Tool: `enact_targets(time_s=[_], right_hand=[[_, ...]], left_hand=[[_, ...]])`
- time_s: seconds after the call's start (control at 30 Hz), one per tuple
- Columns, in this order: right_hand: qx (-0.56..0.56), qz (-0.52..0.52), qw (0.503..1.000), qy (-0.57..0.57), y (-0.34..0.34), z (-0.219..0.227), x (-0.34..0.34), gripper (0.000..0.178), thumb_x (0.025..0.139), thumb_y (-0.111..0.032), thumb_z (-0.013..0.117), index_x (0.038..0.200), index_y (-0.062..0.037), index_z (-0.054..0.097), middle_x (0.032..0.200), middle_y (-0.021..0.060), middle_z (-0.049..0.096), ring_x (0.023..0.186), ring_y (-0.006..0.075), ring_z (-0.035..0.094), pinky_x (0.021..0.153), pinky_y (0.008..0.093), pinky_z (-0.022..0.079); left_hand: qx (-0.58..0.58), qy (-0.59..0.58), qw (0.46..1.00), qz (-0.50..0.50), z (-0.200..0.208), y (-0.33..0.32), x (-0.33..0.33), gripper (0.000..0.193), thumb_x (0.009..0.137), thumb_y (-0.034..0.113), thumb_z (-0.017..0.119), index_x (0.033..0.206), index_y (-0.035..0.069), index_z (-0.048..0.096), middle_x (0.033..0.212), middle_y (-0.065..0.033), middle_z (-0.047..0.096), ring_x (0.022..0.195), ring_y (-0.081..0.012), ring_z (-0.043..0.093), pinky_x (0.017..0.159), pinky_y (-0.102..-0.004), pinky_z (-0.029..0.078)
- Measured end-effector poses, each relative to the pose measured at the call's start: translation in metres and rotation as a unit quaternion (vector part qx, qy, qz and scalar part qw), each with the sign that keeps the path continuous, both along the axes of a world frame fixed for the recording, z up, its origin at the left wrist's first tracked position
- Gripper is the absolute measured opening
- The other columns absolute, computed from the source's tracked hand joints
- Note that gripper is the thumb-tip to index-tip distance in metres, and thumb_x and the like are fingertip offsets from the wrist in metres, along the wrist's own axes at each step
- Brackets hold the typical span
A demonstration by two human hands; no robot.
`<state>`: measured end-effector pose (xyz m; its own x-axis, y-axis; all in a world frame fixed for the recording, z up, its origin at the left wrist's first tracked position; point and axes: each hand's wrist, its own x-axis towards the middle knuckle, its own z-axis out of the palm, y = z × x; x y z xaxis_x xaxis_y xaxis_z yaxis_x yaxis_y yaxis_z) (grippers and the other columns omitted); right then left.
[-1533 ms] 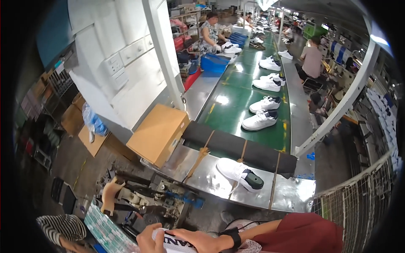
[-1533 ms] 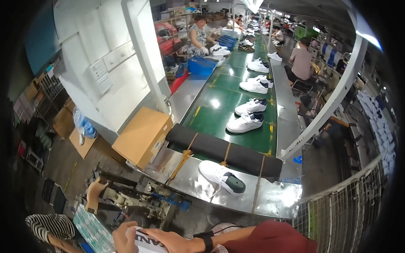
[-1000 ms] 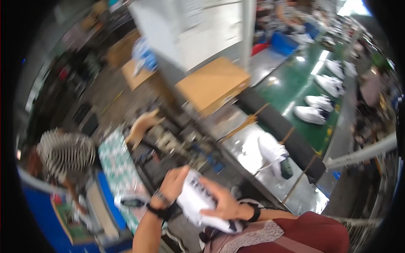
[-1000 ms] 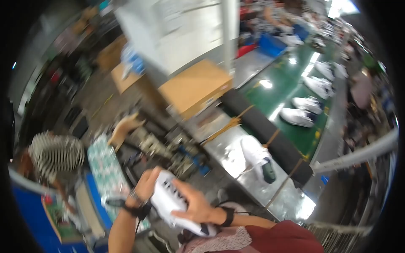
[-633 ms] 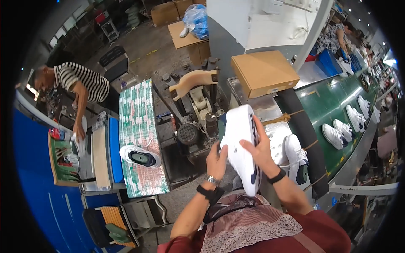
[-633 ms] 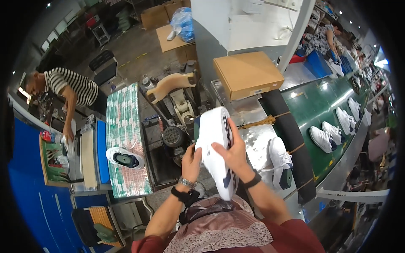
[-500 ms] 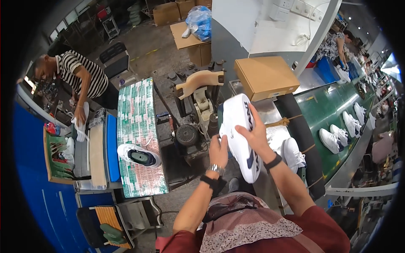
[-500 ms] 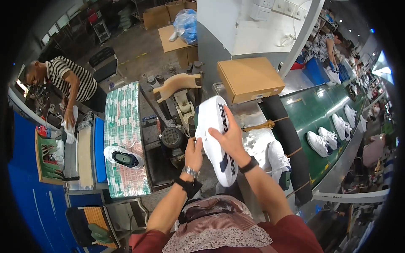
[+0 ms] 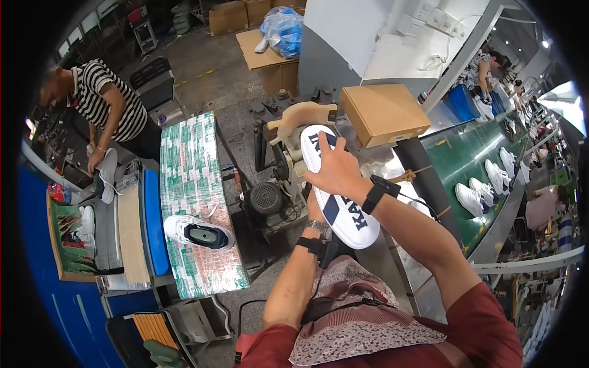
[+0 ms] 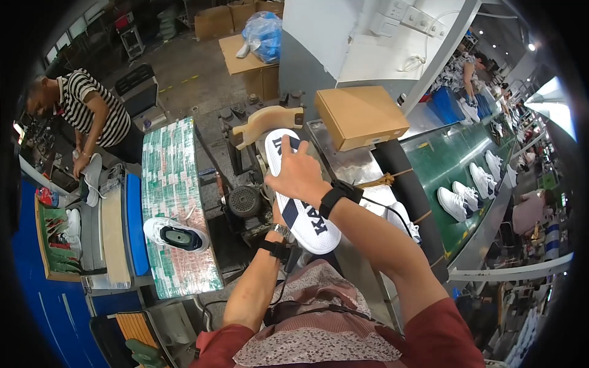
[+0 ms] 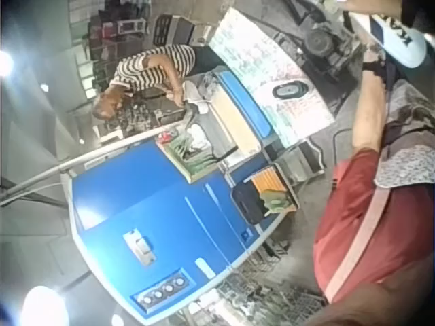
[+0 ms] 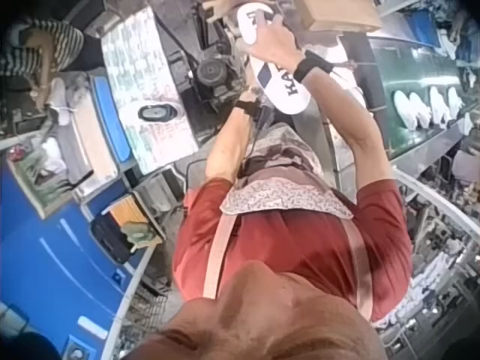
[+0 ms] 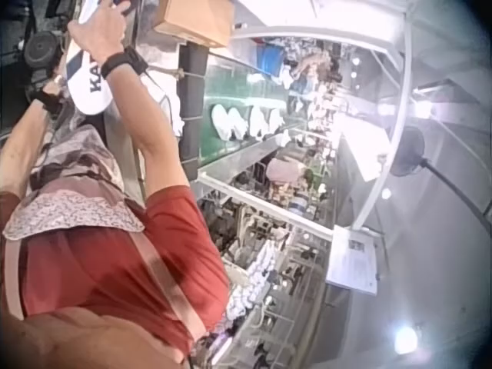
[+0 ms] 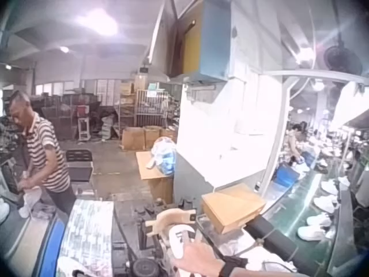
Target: Processing and inspecting shoes on a factory production line.
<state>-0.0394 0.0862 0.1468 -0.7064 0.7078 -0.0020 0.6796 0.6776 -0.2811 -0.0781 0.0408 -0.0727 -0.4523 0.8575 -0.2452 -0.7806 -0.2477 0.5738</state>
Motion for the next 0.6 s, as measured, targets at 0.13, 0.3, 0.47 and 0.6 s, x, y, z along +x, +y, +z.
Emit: enact_targets(time_s=[0.13,0.3,0.47,0.6], right_hand=[[0.043,-0.001,0.995,0.085,-0.011,-0.012,0.024,0.106,0.074,-0.041,0.079,0.161,-0.0077,0.027,0.140,0.0375,0.043,0.103,0.0538,0.065,0.089,0.0527,0.057],[0.027,-0.014,0.995,0.096,-0.015,-0.026,0.051,0.108,0.074,-0.042,0.079,0.163,-0.0137,0.025,0.138,0.0363,0.046,0.106,0.0529,0.065,0.091,0.0533,0.057],[0.010,-0.012,0.995,0.098,-0.014,-0.026,0.051,0.108,0.074,-0.041,0.079,0.163,-0.0135,0.025,0.134,0.0345,0.048,0.103,0.0522,0.066,0.089,0.0529,0.057],[0.018,-0.014,0.991,0.131,-0.019,-0.029,0.056,0.107,0.073,-0.039,0.079,0.163,-0.0133,0.027,0.132,0.0319,0.049,0.101,0.0509,0.067,0.087,0.0531,0.058]], left_hand=[[-0.068,0.141,0.988,0.004,0.022,-0.026,0.012,0.063,0.111,0.051,0.039,0.136,-0.005,0.054,0.122,-0.0171,0.069,0.107,-0.0231,0.070,0.079,-0.0352,0.062],[0.095,-0.250,0.960,-0.083,0.059,-0.066,0.070,0.075,0.105,0.066,0.041,0.153,0.008,0.044,0.144,-0.0103,0.060,0.128,-0.0265,0.061,0.107,-0.0432,0.051],[0.130,-0.247,0.960,-0.020,0.071,-0.050,0.084,0.082,0.104,0.070,0.039,0.159,0.009,0.036,0.152,-0.0111,0.052,0.134,-0.0288,0.056,0.111,-0.0445,0.048],[0.167,-0.246,0.955,0.002,0.064,-0.049,0.088,0.076,0.106,0.065,0.039,0.158,0.009,0.038,0.152,-0.0107,0.052,0.133,-0.0281,0.056,0.111,-0.0436,0.048]])
